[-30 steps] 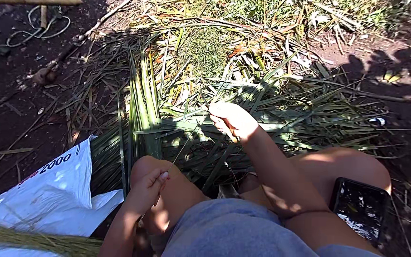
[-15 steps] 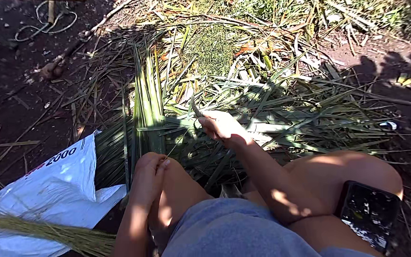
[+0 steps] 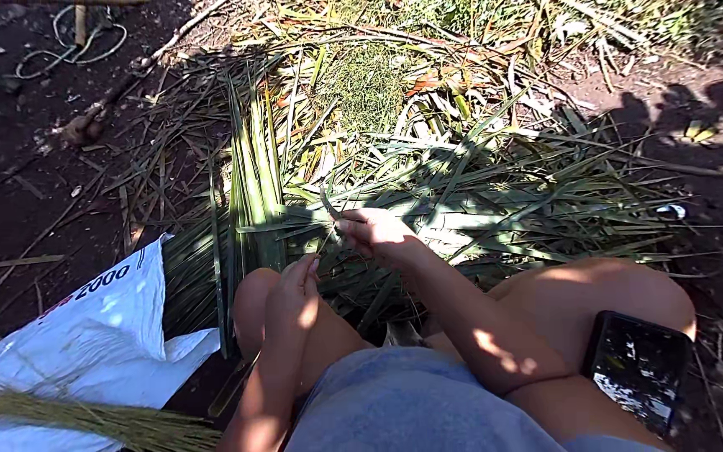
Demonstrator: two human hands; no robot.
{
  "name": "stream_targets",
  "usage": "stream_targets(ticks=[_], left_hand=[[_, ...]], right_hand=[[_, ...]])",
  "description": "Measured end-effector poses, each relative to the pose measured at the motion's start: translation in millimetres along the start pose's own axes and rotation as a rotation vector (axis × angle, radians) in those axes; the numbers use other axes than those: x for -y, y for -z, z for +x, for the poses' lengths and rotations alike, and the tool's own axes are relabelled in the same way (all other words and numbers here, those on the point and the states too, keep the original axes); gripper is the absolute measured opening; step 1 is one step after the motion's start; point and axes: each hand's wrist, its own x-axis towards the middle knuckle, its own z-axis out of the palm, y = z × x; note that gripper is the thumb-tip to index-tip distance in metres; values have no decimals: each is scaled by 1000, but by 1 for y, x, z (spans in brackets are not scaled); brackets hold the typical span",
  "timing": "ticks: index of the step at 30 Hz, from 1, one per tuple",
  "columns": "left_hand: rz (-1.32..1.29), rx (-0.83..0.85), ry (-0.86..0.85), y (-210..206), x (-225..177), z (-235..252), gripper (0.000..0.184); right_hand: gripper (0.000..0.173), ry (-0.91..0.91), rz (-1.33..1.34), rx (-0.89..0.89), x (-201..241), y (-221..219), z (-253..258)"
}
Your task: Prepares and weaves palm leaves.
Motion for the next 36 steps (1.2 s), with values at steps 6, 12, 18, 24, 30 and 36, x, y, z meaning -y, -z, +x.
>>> stream_targets(ticks=[6,12,18,24,30,36], left_hand=[[85,-35,-76,12,14,-10,27],[127,76,-11,48,55,-21,30],[128,120,128,105,126,-31,36],[77,45,363,185,217,-72,37],[186,-86,688,251,246,-131,42],[276,-355,730,195,172,-98,44]], right_hand=[[21,-16,243,-165,13,46,10],[28,22,414,-295,16,104,12],[24,62,505,-547,15,139,16],[21,78,601,-677,10,186,25],[17,84,638,-927,7,233,22],[72,-27,-47,-1228,-5,225,30]])
